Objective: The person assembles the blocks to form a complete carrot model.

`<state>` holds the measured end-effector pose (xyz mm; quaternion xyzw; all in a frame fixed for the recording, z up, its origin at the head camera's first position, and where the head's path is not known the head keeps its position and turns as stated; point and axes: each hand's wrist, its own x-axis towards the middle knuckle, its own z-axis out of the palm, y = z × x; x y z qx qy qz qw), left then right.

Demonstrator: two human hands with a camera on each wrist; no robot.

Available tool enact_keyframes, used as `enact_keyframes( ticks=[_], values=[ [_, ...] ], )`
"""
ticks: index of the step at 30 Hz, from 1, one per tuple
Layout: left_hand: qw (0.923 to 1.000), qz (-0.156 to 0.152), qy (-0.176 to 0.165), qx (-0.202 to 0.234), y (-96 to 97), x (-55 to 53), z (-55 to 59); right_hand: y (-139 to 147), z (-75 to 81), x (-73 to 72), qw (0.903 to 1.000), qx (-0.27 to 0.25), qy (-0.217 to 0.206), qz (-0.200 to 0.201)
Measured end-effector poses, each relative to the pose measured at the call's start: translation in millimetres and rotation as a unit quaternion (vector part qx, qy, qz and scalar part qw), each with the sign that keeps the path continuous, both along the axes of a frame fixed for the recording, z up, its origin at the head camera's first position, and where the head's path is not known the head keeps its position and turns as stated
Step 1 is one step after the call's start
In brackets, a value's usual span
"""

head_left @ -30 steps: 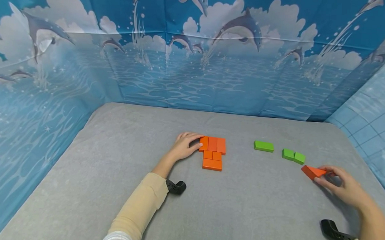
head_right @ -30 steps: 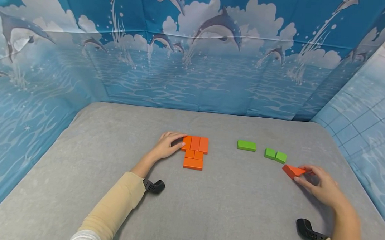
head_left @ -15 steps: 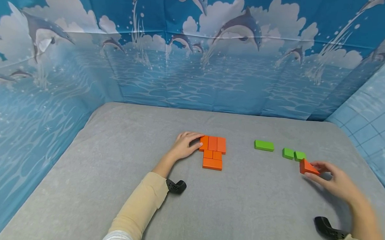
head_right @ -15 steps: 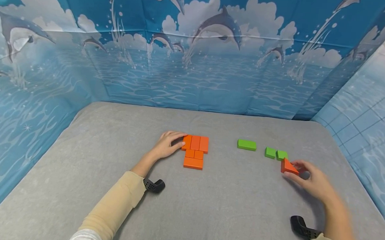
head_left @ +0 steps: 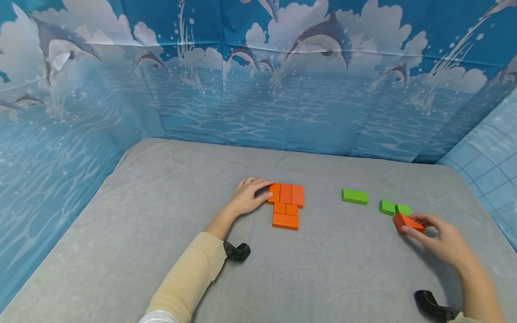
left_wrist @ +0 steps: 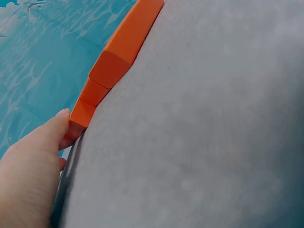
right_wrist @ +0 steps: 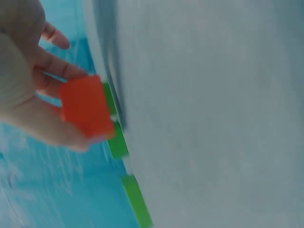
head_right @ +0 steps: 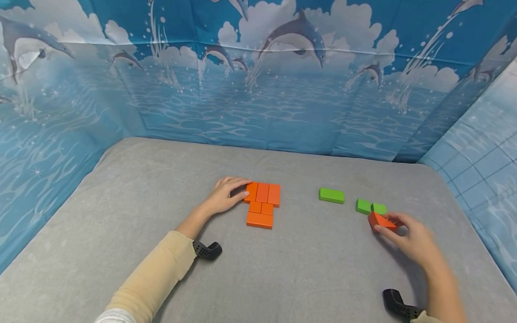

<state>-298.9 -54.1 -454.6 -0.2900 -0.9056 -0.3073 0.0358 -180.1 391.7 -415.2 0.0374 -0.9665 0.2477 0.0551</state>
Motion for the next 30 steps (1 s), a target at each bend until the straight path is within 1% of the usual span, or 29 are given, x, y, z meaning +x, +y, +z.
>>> enact_keyframes(
  ticks=[4, 6, 8, 10, 12, 18, 21, 23, 26, 30],
  values=[
    [1.0000, -0.002, 0.001, 0.002, -0.5, 0.7, -0.7, -23.2, 9.9, -3.5, 0.9993, -0.003, 0.023, 0.029],
    [1.0000, -0.003, 0.001, 0.003, -0.7, 0.8, -0.8, -38.2, 13.0, -6.1, 0.9967, -0.002, 0.056, 0.058],
    [1.0000, -0.003, 0.002, 0.003, -0.6, 0.5, -0.9, -55.3, 15.2, -9.6, 0.9908, -0.003, 0.098, 0.093],
    [1.0000, -0.003, 0.003, 0.002, -0.6, 0.1, -1.0, -73.2, 16.4, -13.8, 0.9819, -0.006, 0.136, 0.132],
    [1.0000, -0.003, 0.003, 0.001, -0.7, -0.4, -1.2, -91.7, 17.7, -17.5, 0.9744, -0.013, 0.154, 0.164],
    [1.0000, -0.005, 0.000, 0.000, -0.8, -0.7, -0.9, -144.2, 18.0, -23.9, 0.9655, -0.043, 0.123, 0.225],
    [1.0000, -0.004, 0.001, -0.002, -1.2, -0.8, -0.7, -167.5, 15.9, -23.6, 0.9573, -0.057, 0.116, 0.259],
    [1.0000, -0.004, 0.001, -0.001, -0.9, -0.6, -0.4, -180.5, 14.1, -21.3, 0.9538, -0.065, 0.109, 0.273],
    [1.0000, -0.001, 0.000, -0.002, -0.7, -0.7, -0.3, -197.6, 12.5, -17.4, 0.9520, -0.065, 0.095, 0.284],
    [1.0000, 0.003, -0.001, -0.002, -0.8, -0.7, -0.5, -214.4, 10.1, -13.5, 0.9542, -0.053, 0.072, 0.285]
  ],
)
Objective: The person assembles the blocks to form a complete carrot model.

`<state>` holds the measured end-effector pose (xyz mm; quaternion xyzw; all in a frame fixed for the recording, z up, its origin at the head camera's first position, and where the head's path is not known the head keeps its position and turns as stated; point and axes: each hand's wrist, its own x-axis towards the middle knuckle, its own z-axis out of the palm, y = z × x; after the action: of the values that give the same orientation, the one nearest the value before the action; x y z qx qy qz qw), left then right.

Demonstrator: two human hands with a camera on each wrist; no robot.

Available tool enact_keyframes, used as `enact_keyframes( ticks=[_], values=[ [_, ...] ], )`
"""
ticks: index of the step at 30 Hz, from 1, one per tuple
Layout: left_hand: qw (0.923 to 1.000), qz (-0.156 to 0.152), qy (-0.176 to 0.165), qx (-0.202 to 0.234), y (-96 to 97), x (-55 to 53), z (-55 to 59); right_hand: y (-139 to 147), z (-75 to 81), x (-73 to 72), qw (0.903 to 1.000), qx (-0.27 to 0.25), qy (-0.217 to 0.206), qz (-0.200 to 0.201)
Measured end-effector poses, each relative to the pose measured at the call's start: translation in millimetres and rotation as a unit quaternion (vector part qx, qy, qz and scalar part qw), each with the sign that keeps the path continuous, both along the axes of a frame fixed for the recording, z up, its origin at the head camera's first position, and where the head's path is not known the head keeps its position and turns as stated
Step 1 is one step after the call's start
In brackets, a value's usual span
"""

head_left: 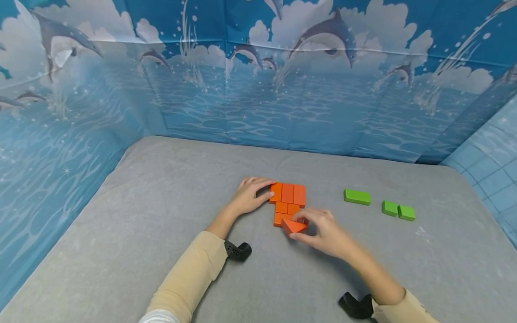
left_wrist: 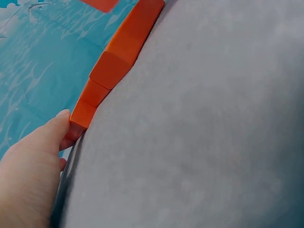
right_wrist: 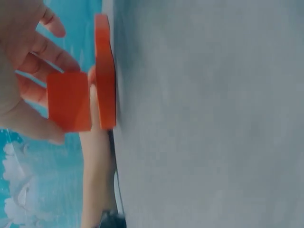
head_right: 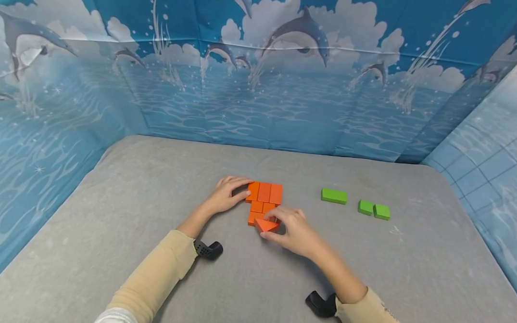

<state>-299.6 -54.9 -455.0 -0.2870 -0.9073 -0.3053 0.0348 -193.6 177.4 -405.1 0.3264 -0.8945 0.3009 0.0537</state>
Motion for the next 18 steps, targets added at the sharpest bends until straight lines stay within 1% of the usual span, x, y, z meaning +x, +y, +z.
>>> enact_keyframes(
  ticks=[5, 11, 18],
  values=[
    [1.0000, 0.000, 0.001, 0.000, -0.4, 0.0, 0.2, -11.5, -4.3, 1.9, 0.9997, 0.024, 0.003, -0.006],
    [1.0000, 0.000, 0.002, -0.001, -0.3, -0.6, -0.5, -16.2, -11.4, 0.3, 0.9993, 0.029, 0.014, -0.016],
    [1.0000, 0.001, 0.000, -0.002, -0.2, -0.5, -0.6, -19.1, -12.5, -0.7, 0.9988, 0.041, 0.009, -0.024]
  ],
)
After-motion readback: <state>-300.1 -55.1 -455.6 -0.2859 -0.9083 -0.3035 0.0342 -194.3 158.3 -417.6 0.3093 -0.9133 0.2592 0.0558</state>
